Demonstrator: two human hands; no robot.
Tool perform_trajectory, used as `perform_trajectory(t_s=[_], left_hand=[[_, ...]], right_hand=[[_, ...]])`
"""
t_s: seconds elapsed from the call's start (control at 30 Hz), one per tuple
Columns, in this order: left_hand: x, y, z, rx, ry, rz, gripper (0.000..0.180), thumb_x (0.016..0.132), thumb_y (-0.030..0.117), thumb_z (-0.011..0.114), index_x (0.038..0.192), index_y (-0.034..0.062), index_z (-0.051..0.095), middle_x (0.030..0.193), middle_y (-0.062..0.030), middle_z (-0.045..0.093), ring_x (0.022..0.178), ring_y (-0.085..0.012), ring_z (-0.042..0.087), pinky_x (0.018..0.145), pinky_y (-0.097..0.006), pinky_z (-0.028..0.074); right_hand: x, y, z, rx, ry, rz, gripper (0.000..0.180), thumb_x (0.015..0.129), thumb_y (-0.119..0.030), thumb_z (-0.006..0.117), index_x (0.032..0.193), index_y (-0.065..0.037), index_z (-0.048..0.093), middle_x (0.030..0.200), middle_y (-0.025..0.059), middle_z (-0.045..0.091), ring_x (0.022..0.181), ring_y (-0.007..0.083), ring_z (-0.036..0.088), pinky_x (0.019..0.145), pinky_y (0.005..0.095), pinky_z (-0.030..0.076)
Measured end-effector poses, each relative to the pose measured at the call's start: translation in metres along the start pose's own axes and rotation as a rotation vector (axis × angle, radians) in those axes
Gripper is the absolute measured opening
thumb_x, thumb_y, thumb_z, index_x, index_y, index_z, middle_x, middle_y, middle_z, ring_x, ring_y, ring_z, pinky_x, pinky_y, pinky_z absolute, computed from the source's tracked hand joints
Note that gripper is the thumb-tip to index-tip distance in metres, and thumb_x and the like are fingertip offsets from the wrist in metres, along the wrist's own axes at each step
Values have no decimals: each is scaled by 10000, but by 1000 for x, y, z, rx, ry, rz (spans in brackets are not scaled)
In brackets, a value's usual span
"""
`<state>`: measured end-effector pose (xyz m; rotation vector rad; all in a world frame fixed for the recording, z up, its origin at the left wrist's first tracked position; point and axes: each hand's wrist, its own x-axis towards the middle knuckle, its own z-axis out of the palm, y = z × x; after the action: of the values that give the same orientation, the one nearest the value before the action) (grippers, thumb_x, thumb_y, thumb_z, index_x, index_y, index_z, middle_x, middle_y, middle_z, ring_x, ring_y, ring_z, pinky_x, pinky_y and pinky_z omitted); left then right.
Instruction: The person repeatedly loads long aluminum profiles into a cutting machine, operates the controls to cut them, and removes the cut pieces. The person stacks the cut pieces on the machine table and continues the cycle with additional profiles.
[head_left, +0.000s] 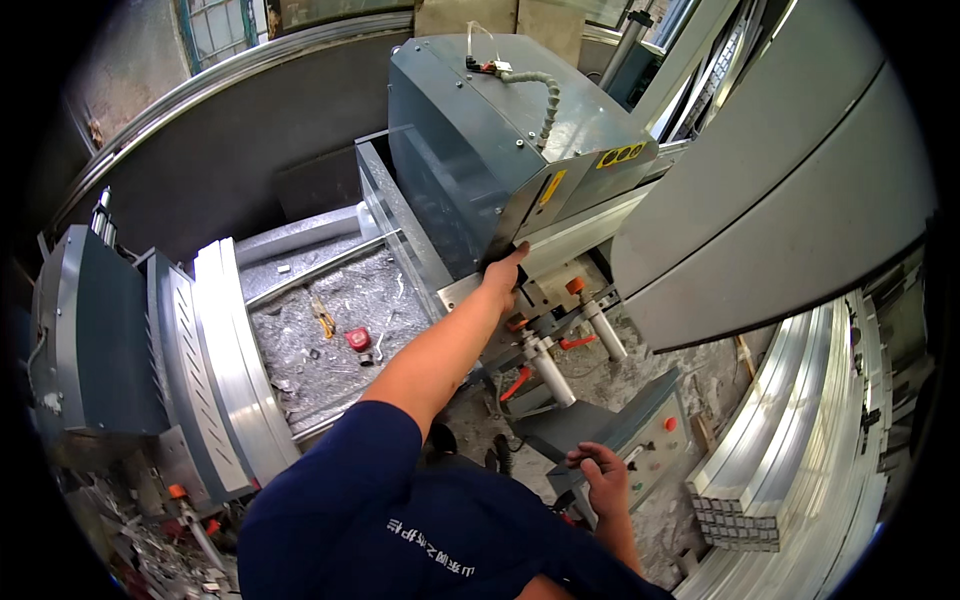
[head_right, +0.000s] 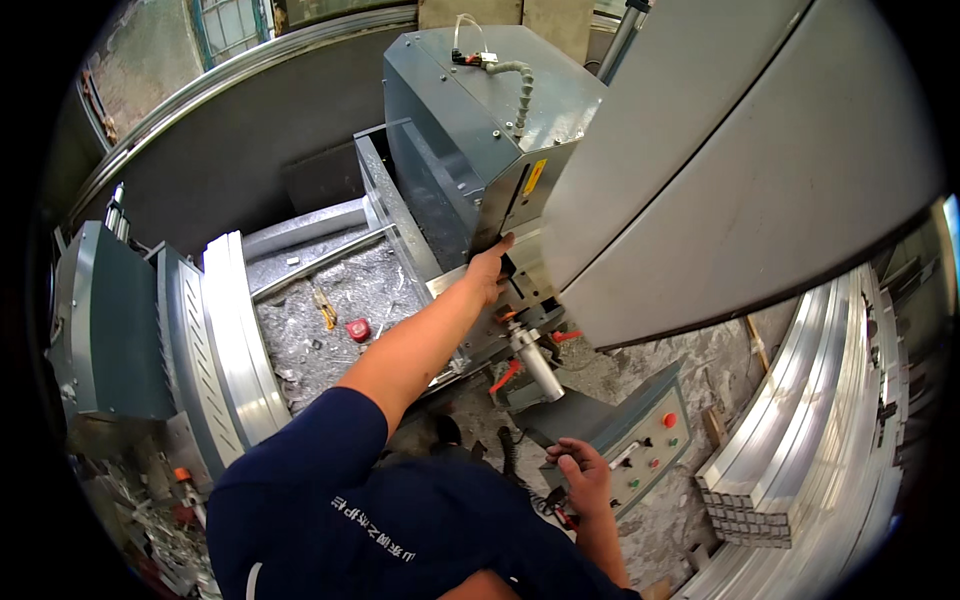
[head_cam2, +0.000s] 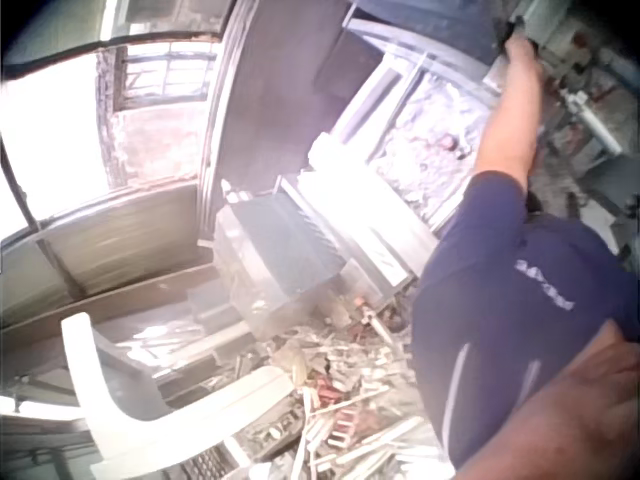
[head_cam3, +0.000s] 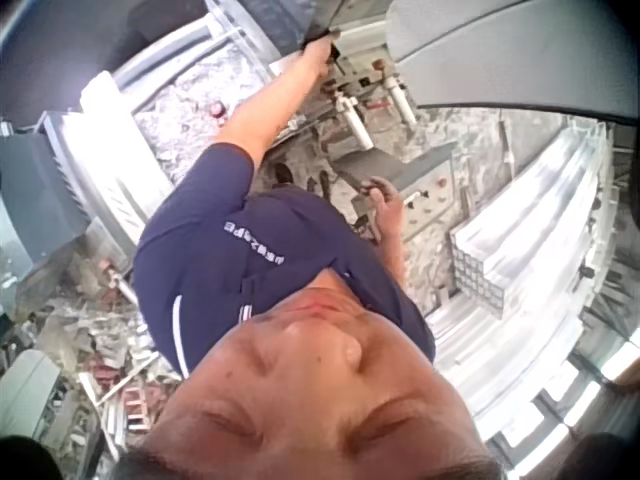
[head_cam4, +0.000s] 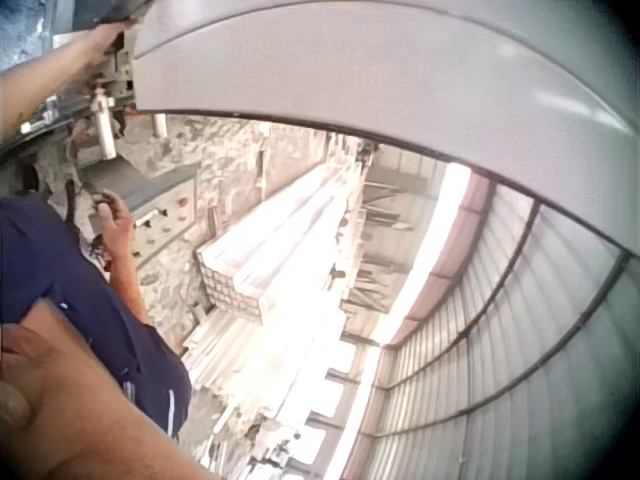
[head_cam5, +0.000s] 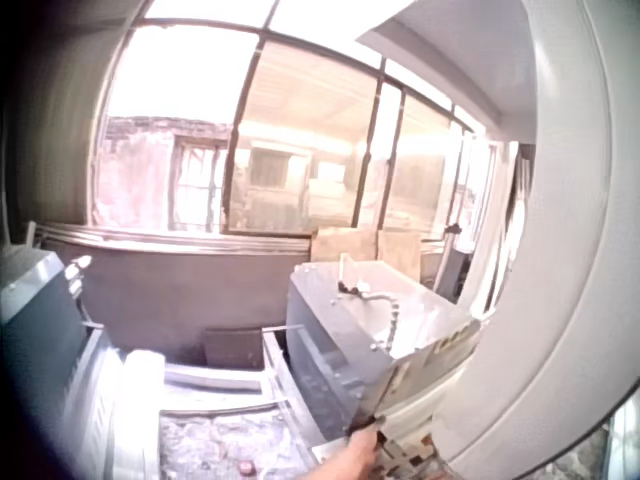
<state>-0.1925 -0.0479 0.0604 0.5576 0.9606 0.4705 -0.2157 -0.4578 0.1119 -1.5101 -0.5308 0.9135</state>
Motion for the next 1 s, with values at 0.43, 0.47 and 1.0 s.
perform_trajectory(t_s=[0.43, 0.47, 1.0], left_hand=[[135, -30, -6, -129, -9, -37, 679, 844, 366, 764, 1386, 71, 479, 1483, -142, 401, 1290, -365, 422, 975, -579, 440], [131, -30, -1, -107, 10, -60, 679, 843, 364, 765, 1390, 81, 477, 1493, -141, 394, 1304, -366, 416, 993, -587, 436], [68, -11, 16, -282, 15, -158, 360, 836, 265, 788, 1136, 163, 617, 1199, -57, 573, 1046, -283, 560, 740, -457, 516]], right_hand=[[66, -9, -36, -26, -58, -42, 312, 953, -97, 603, 1218, 64, 571, 1052, 141, 680, 947, 211, 666, 893, 357, 534], [68, -9, -37, -27, -58, -38, 316, 952, -100, 605, 1221, 63, 570, 1058, 141, 680, 949, 209, 665, 895, 356, 533], [46, 5, -15, -42, -28, 58, 344, 947, -87, 620, 1242, 77, 557, 1097, 156, 683, 986, 202, 663, 913, 335, 520]])
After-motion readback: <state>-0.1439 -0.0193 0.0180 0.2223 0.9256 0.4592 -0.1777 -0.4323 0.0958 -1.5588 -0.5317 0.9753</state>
